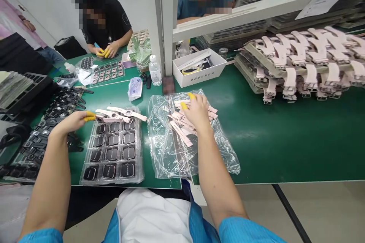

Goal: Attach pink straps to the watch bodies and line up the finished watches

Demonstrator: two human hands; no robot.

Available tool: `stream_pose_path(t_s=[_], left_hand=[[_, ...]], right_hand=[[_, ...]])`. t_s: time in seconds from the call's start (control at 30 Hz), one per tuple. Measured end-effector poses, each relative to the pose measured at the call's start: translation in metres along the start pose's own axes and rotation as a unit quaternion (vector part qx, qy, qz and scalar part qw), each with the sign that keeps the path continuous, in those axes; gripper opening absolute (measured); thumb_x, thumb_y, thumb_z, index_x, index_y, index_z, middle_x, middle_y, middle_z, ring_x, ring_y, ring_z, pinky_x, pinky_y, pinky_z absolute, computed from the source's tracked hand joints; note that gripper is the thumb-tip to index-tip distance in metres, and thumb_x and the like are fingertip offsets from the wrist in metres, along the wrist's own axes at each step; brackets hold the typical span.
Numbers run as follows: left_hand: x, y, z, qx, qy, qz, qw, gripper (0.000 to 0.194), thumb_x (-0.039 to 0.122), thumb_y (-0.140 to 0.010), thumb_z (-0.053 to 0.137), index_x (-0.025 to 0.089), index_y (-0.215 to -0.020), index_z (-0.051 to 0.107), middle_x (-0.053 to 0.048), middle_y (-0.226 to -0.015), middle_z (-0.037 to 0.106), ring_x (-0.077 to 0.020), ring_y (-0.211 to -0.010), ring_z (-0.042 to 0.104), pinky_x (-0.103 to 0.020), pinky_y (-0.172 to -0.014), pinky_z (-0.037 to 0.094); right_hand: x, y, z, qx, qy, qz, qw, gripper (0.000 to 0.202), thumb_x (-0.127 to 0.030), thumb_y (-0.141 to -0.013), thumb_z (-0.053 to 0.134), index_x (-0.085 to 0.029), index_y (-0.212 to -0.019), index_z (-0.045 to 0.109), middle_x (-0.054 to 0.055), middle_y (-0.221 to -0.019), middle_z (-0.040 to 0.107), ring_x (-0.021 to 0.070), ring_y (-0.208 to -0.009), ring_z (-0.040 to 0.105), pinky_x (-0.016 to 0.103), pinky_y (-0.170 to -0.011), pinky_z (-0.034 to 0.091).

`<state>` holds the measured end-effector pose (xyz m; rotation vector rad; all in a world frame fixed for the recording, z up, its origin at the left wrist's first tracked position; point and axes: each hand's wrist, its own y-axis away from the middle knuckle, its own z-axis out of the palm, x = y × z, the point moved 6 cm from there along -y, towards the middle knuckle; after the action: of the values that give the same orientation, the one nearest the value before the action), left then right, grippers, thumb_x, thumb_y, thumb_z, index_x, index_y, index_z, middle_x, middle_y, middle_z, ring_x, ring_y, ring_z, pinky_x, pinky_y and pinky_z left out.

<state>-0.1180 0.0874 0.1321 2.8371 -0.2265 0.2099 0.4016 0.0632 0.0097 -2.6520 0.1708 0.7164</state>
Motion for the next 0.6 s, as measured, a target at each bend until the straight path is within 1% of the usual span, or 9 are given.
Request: stream_pose_path(t_s=[0.07,0.13,0.23,0.37,0.5,0.57,0.6], left_hand=[[-0.009,-0.007,0.009,-0.057,0.008,-0.005,0.998,0.044,0.027,-0.069,0.051,0.020,-0.104,0.077,-0.007,-0.111,0.081,-0.0291,-0.105,0.073,-0.033,-0.095,0.055],[-0.012,-0.014,0.014,-0.069,0.019,-0.005,0.997,0.039,0.029,-0.069,0.051,0.019,-0.098,0.074,-0.009,-0.104,0.081,-0.0287,-0.099,0.072,-0.034,-0.091,0.055],[-0.010,-0.023,0.017,-0.032,0.025,-0.004,0.999,0.029,0.032,-0.072,0.052,0.019,-0.092,0.068,-0.009,-0.096,0.077,-0.0257,-0.089,0.069,-0.033,-0.083,0.055],[-0.011,-0.031,0.017,0.007,0.024,-0.015,1.000,0.018,0.032,-0.078,0.057,0.020,-0.089,0.063,-0.007,-0.090,0.073,-0.0224,-0.087,0.064,-0.032,-0.084,0.052],[-0.014,-0.029,0.012,0.053,0.014,-0.029,0.998,0.011,0.028,-0.080,0.061,0.020,-0.087,0.062,-0.008,-0.089,0.069,-0.0236,-0.093,0.062,-0.035,-0.090,0.051],[-0.008,-0.022,0.010,0.089,0.004,-0.038,0.995,0.011,0.026,-0.083,0.060,0.018,-0.089,0.063,-0.011,-0.096,0.068,-0.0266,-0.103,0.060,-0.039,-0.098,0.050],[-0.001,-0.017,0.010,0.107,0.003,-0.037,0.994,0.012,0.026,-0.086,0.059,0.017,-0.092,0.063,-0.013,-0.101,0.067,-0.0276,-0.107,0.059,-0.041,-0.102,0.049]], right_hand=[[-0.005,0.001,0.011,-0.023,0.008,-0.032,0.999,0.049,-0.037,-0.096,0.053,-0.015,-0.139,0.063,0.022,-0.146,0.057,0.0412,-0.139,0.043,0.058,-0.112,0.039],[-0.014,0.004,0.023,-0.054,0.021,-0.055,0.997,0.046,-0.036,-0.095,0.054,-0.017,-0.135,0.066,0.020,-0.146,0.058,0.0406,-0.140,0.042,0.059,-0.112,0.038],[-0.018,0.008,0.034,-0.081,0.052,-0.047,0.994,0.041,-0.033,-0.093,0.054,-0.017,-0.126,0.070,0.020,-0.140,0.062,0.0410,-0.133,0.047,0.060,-0.107,0.039],[-0.017,0.009,0.037,-0.068,0.062,-0.036,0.995,0.038,-0.026,-0.091,0.051,-0.016,-0.120,0.073,0.021,-0.133,0.066,0.0396,-0.125,0.051,0.058,-0.101,0.041],[-0.016,0.009,0.033,-0.046,0.029,-0.032,0.998,0.036,-0.028,-0.094,0.049,-0.016,-0.115,0.075,0.021,-0.127,0.069,0.0395,-0.120,0.053,0.058,-0.099,0.041],[-0.016,0.009,0.028,-0.023,0.004,-0.030,0.999,0.034,-0.030,-0.096,0.049,-0.018,-0.113,0.076,0.020,-0.124,0.070,0.0393,-0.119,0.054,0.059,-0.101,0.040],[-0.016,0.008,0.024,-0.009,-0.008,-0.029,1.000,0.034,-0.031,-0.096,0.049,-0.018,-0.113,0.076,0.020,-0.122,0.071,0.0392,-0.120,0.054,0.060,-0.102,0.039]])
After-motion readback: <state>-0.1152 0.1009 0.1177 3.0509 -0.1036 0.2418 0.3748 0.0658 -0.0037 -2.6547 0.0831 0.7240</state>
